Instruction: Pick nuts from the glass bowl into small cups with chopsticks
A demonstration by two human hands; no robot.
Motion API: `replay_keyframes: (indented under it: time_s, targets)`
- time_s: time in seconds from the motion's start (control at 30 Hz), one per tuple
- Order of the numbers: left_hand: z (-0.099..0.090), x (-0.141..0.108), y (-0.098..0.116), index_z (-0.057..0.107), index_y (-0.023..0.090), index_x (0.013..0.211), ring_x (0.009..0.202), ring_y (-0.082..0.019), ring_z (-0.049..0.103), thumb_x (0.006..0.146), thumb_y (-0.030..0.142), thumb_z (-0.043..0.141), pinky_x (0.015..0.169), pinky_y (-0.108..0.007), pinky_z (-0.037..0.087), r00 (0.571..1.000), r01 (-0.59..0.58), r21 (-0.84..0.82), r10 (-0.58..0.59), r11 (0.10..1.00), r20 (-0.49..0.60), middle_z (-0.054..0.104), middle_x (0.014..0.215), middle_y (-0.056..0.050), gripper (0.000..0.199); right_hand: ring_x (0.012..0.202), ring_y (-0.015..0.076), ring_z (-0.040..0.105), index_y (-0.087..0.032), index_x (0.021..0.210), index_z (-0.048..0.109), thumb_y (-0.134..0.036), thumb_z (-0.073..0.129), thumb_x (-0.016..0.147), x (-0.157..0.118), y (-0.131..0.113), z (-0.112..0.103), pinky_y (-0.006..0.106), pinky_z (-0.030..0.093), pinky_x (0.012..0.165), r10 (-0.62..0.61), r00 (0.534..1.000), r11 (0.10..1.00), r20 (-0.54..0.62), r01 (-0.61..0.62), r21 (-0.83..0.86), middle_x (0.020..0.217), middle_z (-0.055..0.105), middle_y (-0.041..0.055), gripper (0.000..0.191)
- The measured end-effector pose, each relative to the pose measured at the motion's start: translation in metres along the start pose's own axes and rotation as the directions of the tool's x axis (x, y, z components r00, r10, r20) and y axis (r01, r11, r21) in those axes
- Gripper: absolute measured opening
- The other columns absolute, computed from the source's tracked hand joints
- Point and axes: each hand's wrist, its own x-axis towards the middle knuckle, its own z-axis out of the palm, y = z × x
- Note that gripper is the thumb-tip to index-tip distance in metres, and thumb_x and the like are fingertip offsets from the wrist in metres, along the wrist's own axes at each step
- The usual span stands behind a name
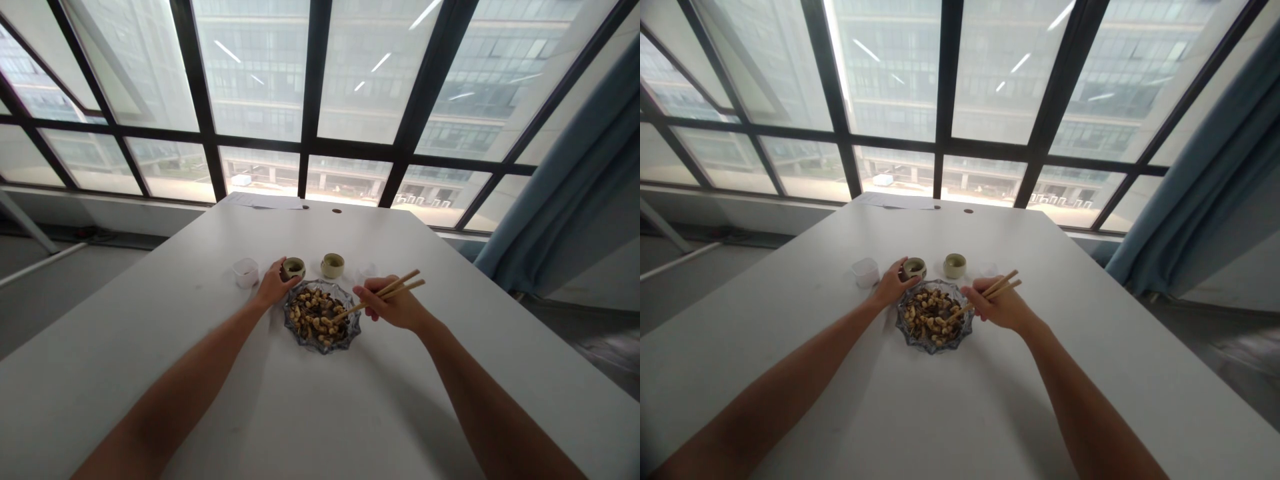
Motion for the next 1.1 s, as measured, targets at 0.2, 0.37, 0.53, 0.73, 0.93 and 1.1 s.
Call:
replay_keyframes:
  time_s: [0.2,0.37,0.53,0.73,0.93,1.1]
  targets:
    - [-0.001,-0.001,0.003,0.047,0.009,0.139,0.125,-0.031,0.056,0.071,0.047,0.075,0.105,-0.044,0.045,1.000,0.015,-0.001,-0.015,1.000,0.006,0.059,0.133,-0.020,0.082,0.036,0.0116,0.052,-0.018,0.061,0.058,-0.069,0.048,0.088,-0.004,-0.006,-0.010,0.021,0.038,0.035,0.050,0.993,0.997,-0.108,-0.044,0.058,0.045,0.058,0.0023,0.059]
    - [-0.002,-0.001,0.004,0.046,0.009,0.139,0.126,-0.031,0.056,0.072,0.046,0.074,0.105,-0.044,0.045,1.000,0.007,0.008,-0.007,1.000,0.005,0.058,0.134,-0.020,0.082,0.034,0.0112,0.049,-0.019,0.061,0.056,-0.072,0.043,0.088,-0.003,-0.007,-0.009,0.022,0.036,0.034,0.067,0.988,0.998,-0.137,-0.067,0.002,0.043,0.056,0.0017,0.061]
    - [-0.002,-0.001,0.004,0.047,0.011,0.139,0.124,-0.030,0.057,0.072,0.047,0.075,0.105,-0.043,0.046,1.000,0.010,-0.005,-0.010,1.000,0.010,0.058,0.135,-0.019,0.081,0.045,0.0142,0.060,-0.019,0.063,0.057,-0.064,0.045,0.092,0.003,-0.005,0.000,0.024,0.046,0.045,-0.057,0.991,0.994,-0.120,0.046,-0.094,0.052,0.064,0.0042,0.055]
    - [-0.001,-0.001,0.002,0.048,0.011,0.139,0.121,-0.030,0.059,0.071,0.048,0.075,0.104,-0.044,0.047,1.000,0.006,-0.007,-0.006,1.000,0.003,0.059,0.133,-0.019,0.082,0.042,0.0137,0.058,-0.019,0.058,0.061,-0.058,0.053,0.092,-0.001,-0.012,-0.008,0.023,0.043,0.042,-0.070,0.986,0.989,-0.152,0.049,-0.137,0.049,0.064,0.0039,0.052]
    - [-0.001,-0.001,0.001,0.048,0.011,0.139,0.122,-0.031,0.058,0.071,0.048,0.075,0.105,-0.044,0.046,1.000,0.004,-0.006,-0.004,1.000,-0.001,0.059,0.134,-0.019,0.081,0.042,0.0133,0.056,-0.018,0.058,0.064,-0.054,0.054,0.092,-0.001,-0.009,-0.006,0.024,0.041,0.044,-0.095,0.992,0.973,-0.078,0.076,-0.216,0.048,0.063,0.0030,0.050]
    - [0.000,0.000,-0.001,0.047,0.012,0.139,0.123,-0.031,0.058,0.071,0.048,0.075,0.106,-0.045,0.045,1.000,-0.002,-0.014,0.002,1.000,0.001,0.058,0.135,-0.019,0.082,0.044,0.0130,0.054,-0.019,0.057,0.058,-0.053,0.049,0.095,0.002,-0.002,-0.001,0.024,0.040,0.045,-0.117,0.992,0.956,-0.039,0.102,-0.273,0.048,0.061,0.0031,0.052]
